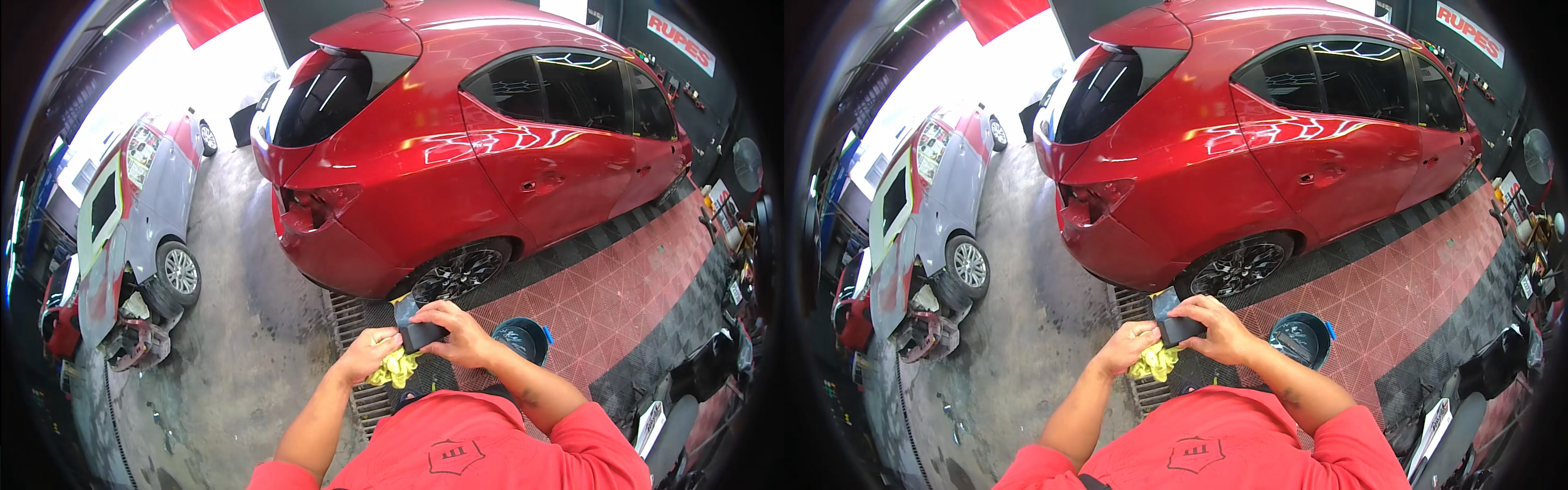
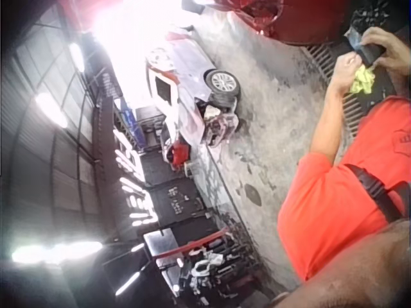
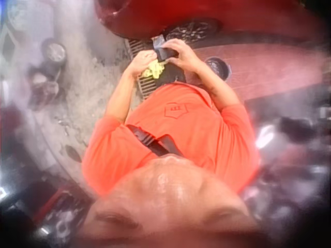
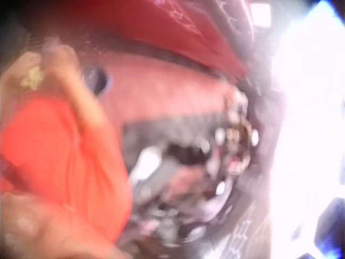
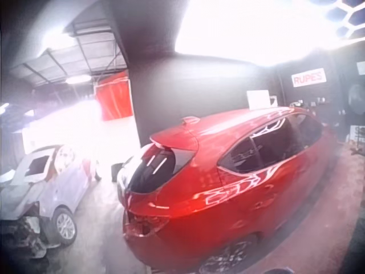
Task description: The person sands the rear bodywork of a red car using a sanding block and water. The person repeatedly wets the sanding block and a cloth in a bucket, applies the sanding block to the car surface with rhythmic strokes, and wipes the area with the cloth.
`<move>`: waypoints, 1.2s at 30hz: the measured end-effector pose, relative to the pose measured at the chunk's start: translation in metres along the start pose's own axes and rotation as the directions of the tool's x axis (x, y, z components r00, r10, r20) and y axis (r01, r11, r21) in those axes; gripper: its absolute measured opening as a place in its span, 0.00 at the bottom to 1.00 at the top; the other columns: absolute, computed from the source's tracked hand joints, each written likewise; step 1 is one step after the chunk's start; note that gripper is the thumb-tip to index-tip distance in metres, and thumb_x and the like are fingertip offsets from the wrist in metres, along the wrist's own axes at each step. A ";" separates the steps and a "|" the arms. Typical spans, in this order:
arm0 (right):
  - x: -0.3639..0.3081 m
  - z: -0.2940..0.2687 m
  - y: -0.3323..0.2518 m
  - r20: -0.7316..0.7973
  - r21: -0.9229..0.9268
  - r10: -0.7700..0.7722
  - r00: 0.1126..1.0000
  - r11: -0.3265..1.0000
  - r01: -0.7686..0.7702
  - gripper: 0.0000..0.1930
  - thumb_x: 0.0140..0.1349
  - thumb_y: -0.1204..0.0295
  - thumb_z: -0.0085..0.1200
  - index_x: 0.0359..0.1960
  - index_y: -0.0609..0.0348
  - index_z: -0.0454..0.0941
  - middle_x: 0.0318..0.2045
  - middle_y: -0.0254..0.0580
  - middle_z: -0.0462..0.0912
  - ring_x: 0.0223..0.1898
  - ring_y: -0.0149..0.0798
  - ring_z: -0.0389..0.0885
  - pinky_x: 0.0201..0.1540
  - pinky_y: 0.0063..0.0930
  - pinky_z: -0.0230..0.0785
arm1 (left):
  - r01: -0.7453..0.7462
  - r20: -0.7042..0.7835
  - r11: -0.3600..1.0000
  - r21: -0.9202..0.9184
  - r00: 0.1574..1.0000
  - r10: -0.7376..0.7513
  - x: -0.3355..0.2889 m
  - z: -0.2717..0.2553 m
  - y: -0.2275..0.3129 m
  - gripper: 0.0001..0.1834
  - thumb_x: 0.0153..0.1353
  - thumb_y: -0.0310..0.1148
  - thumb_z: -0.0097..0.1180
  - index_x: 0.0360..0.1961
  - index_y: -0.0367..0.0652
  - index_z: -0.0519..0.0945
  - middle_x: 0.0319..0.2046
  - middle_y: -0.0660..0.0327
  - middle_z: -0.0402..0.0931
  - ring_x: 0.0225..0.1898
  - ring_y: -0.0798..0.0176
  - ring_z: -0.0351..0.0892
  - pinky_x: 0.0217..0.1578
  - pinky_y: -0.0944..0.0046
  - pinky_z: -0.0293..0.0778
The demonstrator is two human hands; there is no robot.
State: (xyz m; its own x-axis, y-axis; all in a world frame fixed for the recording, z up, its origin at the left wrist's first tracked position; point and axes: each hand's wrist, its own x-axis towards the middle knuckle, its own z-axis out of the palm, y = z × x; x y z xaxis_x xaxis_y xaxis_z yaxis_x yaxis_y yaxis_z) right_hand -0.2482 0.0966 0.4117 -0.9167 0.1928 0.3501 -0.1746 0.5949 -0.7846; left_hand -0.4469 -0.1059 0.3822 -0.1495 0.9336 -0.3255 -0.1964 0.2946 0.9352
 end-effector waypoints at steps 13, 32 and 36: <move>0.016 0.053 -0.014 0.011 -0.247 0.062 0.998 0.967 -0.057 0.35 0.53 0.67 0.83 0.65 0.43 0.86 0.64 0.42 0.83 0.66 0.54 0.81 0.68 0.54 0.75 | -0.039 -0.059 0.992 0.119 0.997 0.046 -0.039 -0.024 0.021 0.20 0.78 0.43 0.70 0.56 0.36 0.88 0.44 0.69 0.85 0.42 0.77 0.76 0.44 0.69 0.76; -0.127 -0.055 0.121 -0.225 -0.492 0.076 0.971 0.852 -0.181 0.38 0.60 0.70 0.75 0.73 0.64 0.75 0.63 0.55 0.83 0.64 0.61 0.83 0.69 0.54 0.75 | 0.168 0.104 0.984 0.057 0.979 -0.173 0.208 0.124 -0.027 0.21 0.71 0.22 0.70 0.65 0.38 0.87 0.54 0.61 0.90 0.53 0.66 0.88 0.56 0.62 0.85; -0.183 -0.094 0.145 -0.298 -0.333 0.144 0.944 0.911 -0.244 0.36 0.63 0.71 0.73 0.73 0.62 0.76 0.63 0.54 0.84 0.64 0.60 0.84 0.68 0.51 0.77 | 0.218 0.213 0.955 0.203 0.942 -0.260 0.249 0.174 -0.036 0.25 0.70 0.22 0.73 0.67 0.37 0.85 0.57 0.60 0.89 0.57 0.66 0.88 0.61 0.61 0.84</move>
State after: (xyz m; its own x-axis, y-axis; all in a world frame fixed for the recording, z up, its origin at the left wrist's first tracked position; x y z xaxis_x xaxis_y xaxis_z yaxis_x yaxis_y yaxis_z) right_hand -0.0719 0.2213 0.2821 -0.7827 0.5004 0.3702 0.1843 0.7544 -0.6300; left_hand -0.3085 0.1517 0.2914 0.1162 0.8461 -0.5202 -0.0235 0.5259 0.8502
